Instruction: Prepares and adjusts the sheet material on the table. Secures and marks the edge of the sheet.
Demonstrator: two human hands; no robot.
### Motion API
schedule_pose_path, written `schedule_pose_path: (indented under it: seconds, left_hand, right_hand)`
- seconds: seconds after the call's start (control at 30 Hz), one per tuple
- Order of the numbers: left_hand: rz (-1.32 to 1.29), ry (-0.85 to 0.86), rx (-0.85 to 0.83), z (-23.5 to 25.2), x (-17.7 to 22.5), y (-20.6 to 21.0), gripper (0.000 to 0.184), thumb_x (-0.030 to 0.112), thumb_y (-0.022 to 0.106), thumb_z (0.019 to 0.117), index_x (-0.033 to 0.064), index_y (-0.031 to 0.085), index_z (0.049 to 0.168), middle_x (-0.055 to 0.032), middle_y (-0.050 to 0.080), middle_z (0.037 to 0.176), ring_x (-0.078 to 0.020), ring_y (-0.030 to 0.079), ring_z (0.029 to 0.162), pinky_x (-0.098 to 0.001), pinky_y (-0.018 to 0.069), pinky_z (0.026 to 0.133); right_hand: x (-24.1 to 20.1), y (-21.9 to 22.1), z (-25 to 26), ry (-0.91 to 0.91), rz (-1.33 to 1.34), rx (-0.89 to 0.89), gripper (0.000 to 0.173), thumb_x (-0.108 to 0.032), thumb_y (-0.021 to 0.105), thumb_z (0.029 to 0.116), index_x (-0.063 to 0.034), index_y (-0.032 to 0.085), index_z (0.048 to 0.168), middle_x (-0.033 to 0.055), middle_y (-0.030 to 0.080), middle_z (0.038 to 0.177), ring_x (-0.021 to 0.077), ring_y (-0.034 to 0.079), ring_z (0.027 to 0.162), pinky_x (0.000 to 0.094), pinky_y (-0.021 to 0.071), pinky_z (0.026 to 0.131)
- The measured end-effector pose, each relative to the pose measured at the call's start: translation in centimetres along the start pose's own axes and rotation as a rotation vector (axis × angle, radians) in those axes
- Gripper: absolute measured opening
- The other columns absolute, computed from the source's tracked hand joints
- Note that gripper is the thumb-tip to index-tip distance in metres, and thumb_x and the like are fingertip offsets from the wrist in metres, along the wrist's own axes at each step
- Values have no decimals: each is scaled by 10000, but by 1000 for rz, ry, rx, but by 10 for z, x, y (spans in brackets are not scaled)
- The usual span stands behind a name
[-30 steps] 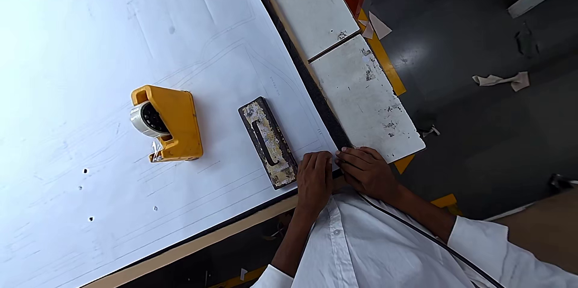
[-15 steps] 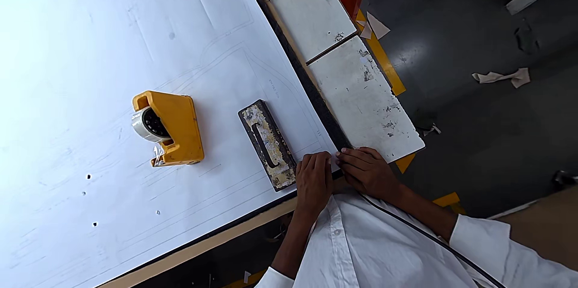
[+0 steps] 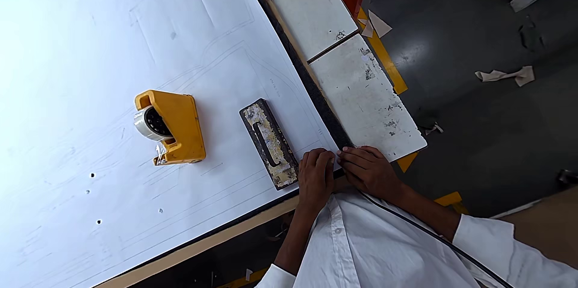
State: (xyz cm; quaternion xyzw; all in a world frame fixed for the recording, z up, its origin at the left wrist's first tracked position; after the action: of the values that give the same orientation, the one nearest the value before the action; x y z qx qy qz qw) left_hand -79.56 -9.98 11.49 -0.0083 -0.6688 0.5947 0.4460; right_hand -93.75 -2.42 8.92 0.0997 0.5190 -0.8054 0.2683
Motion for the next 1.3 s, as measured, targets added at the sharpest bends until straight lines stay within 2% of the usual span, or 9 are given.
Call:
schedule_pose_path:
  seconds: [0.2, 0.3, 0.47, 0.57, 0.73, 0.87, 1.03, 1.2, 1.3]
  left_hand:
    - [150, 32, 33, 2, -1, 9, 153, 86, 578, 994, 61, 713, 1059, -129, 672, 1081, -304, 645, 969, -452, 520, 812]
    - [-75, -91, 68, 6, -5, 5, 137, 94, 560, 1014, 36, 678, 1051, -103, 662, 1008, -247, 626, 899, -423, 517, 810]
    - [-640, -314, 109, 8, -10, -20, 135, 190, 549, 1060, 102, 620, 1132, 3, 641, 1013, -66, 623, 875, -223, 536, 784]
    - [-497, -286, 99, 18, -15, -37, 178, 198, 525, 1071, 77, 617, 1162, -31, 663, 1068, -96, 635, 910, -259, 541, 792]
    - [-197, -231, 234, 59, -41, -49, 148, 81, 587, 1018, -17, 675, 1086, -131, 680, 1005, -149, 676, 868, -284, 576, 776]
    - [-44, -185, 236, 111, -62, -71, 141, 68, 587, 1020, -14, 680, 1088, -165, 683, 988, -258, 688, 850, -418, 585, 770]
    - [37, -269, 114, 174, -95, -106, 166, 76, 571, 1032, -5, 697, 1103, -188, 674, 1041, -351, 673, 978, -531, 550, 876]
    - [13, -395, 36, 213, -152, -117, 187, 76, 563, 1035, -10, 688, 1144, -214, 678, 1121, -382, 654, 1095, -550, 520, 959]
    - [4, -412, -35, 223, -168, -113, 211, 101, 553, 1044, 2, 681, 1180, -216, 674, 1192, -391, 613, 1199, -555, 484, 1023]
  right_hand:
    - [0, -1, 1, -2, 9, -8, 272, -202, 533, 1002, -137, 786, 1078, 17, 720, 1285, 181, 614, 1278, 392, 409, 1113]
    - [1, -1, 1, -4, 10, -11, 286, -205, 521, 1007, -143, 787, 1093, 12, 718, 1290, 174, 611, 1280, 388, 408, 1111]
    - [-1, -3, 5, 9, 22, -17, 294, -208, 514, 1007, -139, 792, 1073, 20, 725, 1277, 185, 618, 1270, 387, 416, 1098]
    - [-3, -4, 19, 64, 4, -35, 291, -232, 512, 1014, -142, 783, 1069, 18, 752, 1174, 187, 665, 1162, 397, 464, 1010]
    - [0, 6, 69, 190, -26, -223, 389, -268, 537, 1043, -181, 636, 1409, 60, 645, 829, 263, 601, 768, 426, 440, 713]
    - [10, 18, 102, 315, -95, -505, 551, -335, 620, 1016, -209, 497, 1539, 93, 669, 724, 311, 635, 694, 471, 463, 681]
    - [18, 14, 126, 493, -120, -913, 624, -432, 610, 1011, -302, 401, 1584, 159, 717, 1078, 368, 663, 1029, 534, 465, 901]
    - [21, 17, 169, 389, -174, -854, 401, -416, 722, 930, -142, 728, 1222, 123, 547, 1422, 315, 479, 1350, 523, 364, 1097]
    - [36, 40, 210, 331, -147, -703, 459, -455, 696, 943, -108, 717, 1243, 112, 450, 1578, 305, 381, 1477, 525, 287, 1194]
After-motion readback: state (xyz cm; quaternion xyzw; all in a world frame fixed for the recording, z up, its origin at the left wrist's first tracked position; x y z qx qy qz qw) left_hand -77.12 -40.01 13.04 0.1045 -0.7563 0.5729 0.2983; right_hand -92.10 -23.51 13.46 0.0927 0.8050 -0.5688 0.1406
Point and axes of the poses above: each hand's wrist, its own z-axis towards the middle knuckle, its own y-axis out of the palm, x = y × z, the point moved 5 cm from there along z, towards the middle knuckle
